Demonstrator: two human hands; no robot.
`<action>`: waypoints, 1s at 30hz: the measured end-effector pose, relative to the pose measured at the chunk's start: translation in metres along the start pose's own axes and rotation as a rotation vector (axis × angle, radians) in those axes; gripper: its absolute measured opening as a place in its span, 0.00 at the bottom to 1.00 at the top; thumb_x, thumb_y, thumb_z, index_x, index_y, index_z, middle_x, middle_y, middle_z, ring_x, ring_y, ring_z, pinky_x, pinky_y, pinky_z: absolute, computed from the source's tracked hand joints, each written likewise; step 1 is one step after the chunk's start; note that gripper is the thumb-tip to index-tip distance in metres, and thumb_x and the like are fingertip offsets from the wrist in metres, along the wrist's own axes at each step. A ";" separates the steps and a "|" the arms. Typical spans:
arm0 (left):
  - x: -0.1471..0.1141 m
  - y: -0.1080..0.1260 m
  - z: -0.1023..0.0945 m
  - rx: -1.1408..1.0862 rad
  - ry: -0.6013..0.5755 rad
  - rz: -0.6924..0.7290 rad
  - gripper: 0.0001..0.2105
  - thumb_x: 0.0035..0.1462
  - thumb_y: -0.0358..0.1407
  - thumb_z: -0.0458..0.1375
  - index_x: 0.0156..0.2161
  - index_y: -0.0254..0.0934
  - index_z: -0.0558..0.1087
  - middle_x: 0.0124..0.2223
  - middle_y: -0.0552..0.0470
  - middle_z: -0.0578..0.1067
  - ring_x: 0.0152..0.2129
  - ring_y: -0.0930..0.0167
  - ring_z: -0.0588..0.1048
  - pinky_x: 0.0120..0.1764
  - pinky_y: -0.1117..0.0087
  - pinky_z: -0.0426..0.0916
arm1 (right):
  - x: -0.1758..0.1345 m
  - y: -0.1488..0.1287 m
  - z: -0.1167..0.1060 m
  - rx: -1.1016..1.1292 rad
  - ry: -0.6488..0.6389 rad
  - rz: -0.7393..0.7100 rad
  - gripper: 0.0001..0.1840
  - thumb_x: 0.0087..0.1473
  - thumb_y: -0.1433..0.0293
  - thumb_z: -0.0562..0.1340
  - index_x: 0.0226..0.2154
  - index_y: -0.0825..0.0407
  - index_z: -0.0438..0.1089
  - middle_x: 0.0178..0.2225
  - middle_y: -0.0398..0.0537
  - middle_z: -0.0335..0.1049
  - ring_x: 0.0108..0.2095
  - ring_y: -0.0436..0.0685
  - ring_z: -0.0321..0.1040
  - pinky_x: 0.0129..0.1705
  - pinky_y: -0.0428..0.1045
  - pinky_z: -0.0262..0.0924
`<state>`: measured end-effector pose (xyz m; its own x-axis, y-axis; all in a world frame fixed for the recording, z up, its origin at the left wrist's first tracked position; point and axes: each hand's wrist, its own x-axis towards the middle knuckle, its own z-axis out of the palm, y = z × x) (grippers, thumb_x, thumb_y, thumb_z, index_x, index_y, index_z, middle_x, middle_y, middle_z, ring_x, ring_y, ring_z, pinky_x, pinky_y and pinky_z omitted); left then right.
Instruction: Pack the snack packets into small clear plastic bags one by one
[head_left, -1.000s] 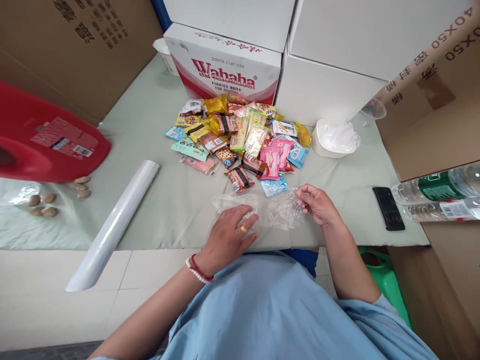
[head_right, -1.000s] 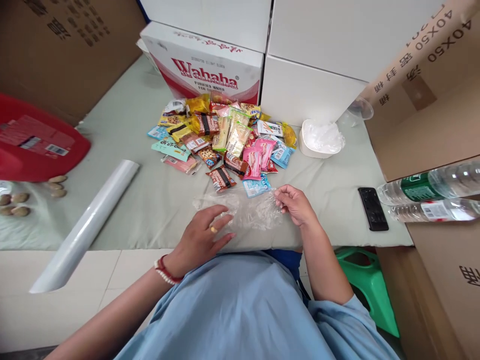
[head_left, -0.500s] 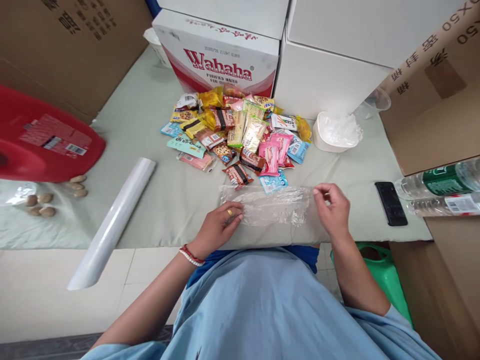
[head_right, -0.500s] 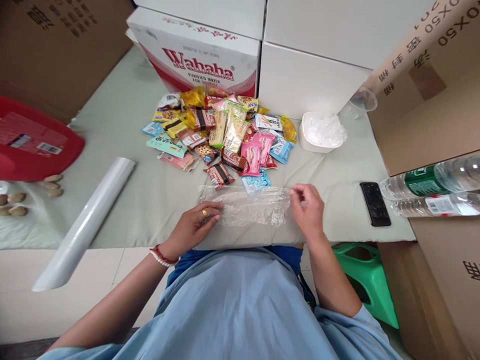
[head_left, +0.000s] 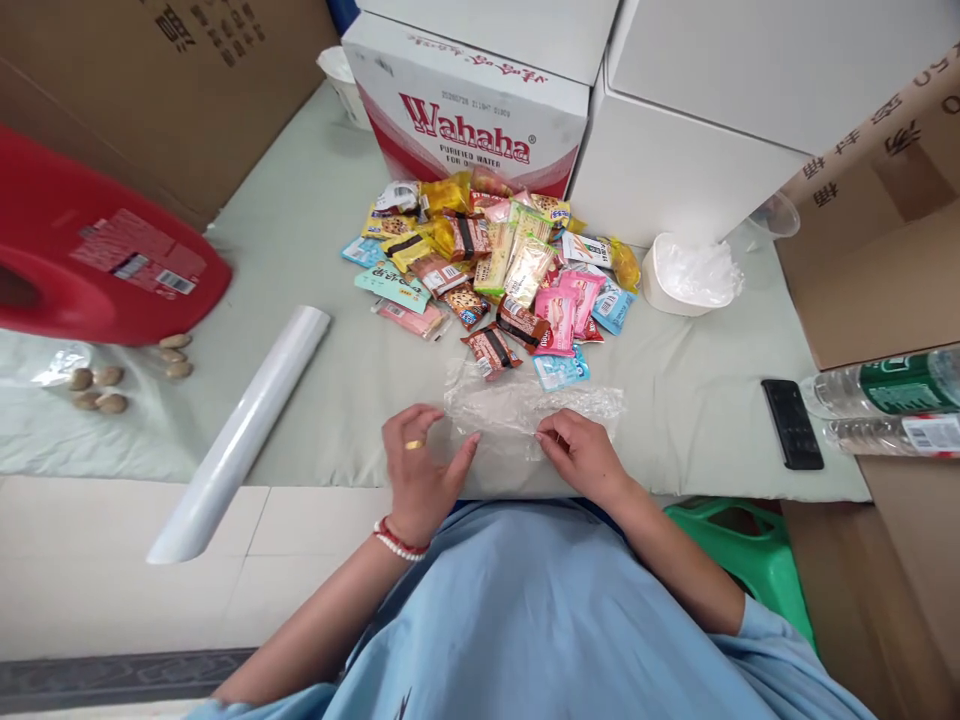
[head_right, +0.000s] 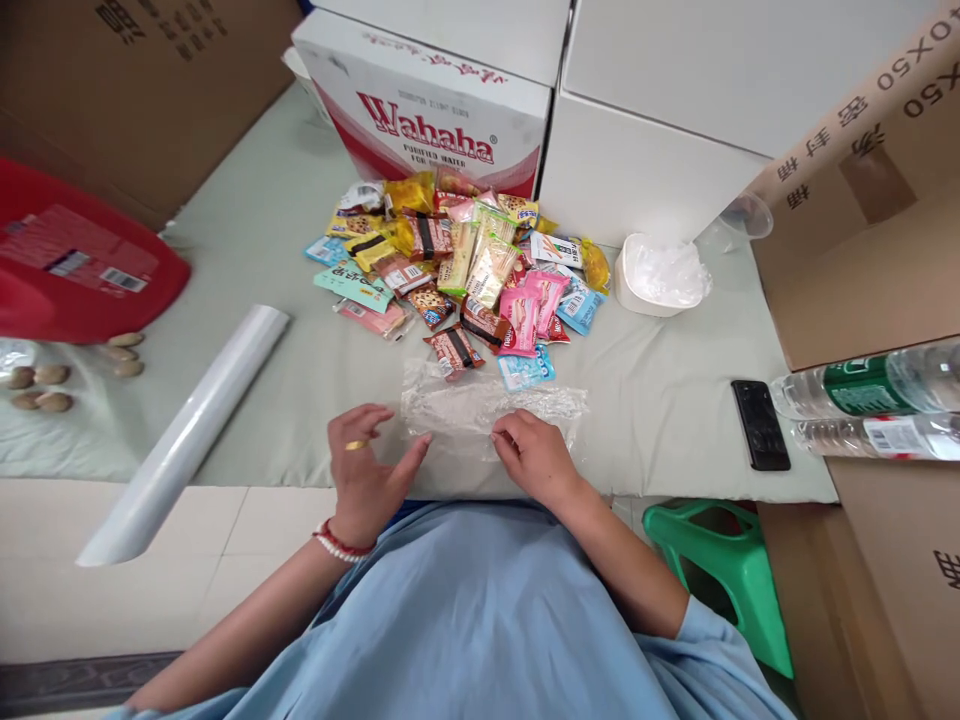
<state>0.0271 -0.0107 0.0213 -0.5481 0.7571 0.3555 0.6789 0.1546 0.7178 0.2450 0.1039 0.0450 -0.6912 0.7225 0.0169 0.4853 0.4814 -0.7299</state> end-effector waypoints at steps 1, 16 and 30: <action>-0.007 0.001 -0.006 -0.011 0.019 -0.078 0.19 0.54 0.48 0.68 0.43 0.38 0.71 0.44 0.45 0.74 0.42 0.61 0.74 0.45 0.59 0.72 | -0.001 -0.005 0.001 0.041 0.016 0.028 0.07 0.65 0.68 0.59 0.35 0.49 0.73 0.32 0.46 0.72 0.32 0.55 0.68 0.35 0.49 0.60; 0.015 0.026 -0.001 -1.005 -0.510 -0.939 0.24 0.43 0.50 0.73 0.36 0.34 0.72 0.29 0.56 0.74 0.16 0.83 0.57 0.20 0.77 0.47 | -0.002 -0.057 -0.017 1.058 0.064 0.600 0.23 0.44 0.54 0.76 0.30 0.50 0.68 0.20 0.34 0.59 0.14 0.42 0.46 0.13 0.40 0.40; 0.000 0.087 0.029 -0.994 -0.684 -0.548 0.23 0.52 0.55 0.69 0.42 0.38 0.72 0.45 0.46 0.77 0.46 0.61 0.77 0.46 0.61 0.75 | -0.003 -0.054 0.007 0.842 0.353 0.449 0.19 0.53 0.52 0.71 0.32 0.49 0.70 0.22 0.36 0.62 0.16 0.45 0.53 0.16 0.43 0.52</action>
<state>0.1000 0.0210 0.0663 -0.0811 0.9567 -0.2796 -0.3549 0.2345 0.9050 0.2173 0.0727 0.0796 -0.2737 0.9214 -0.2757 0.0324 -0.2777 -0.9601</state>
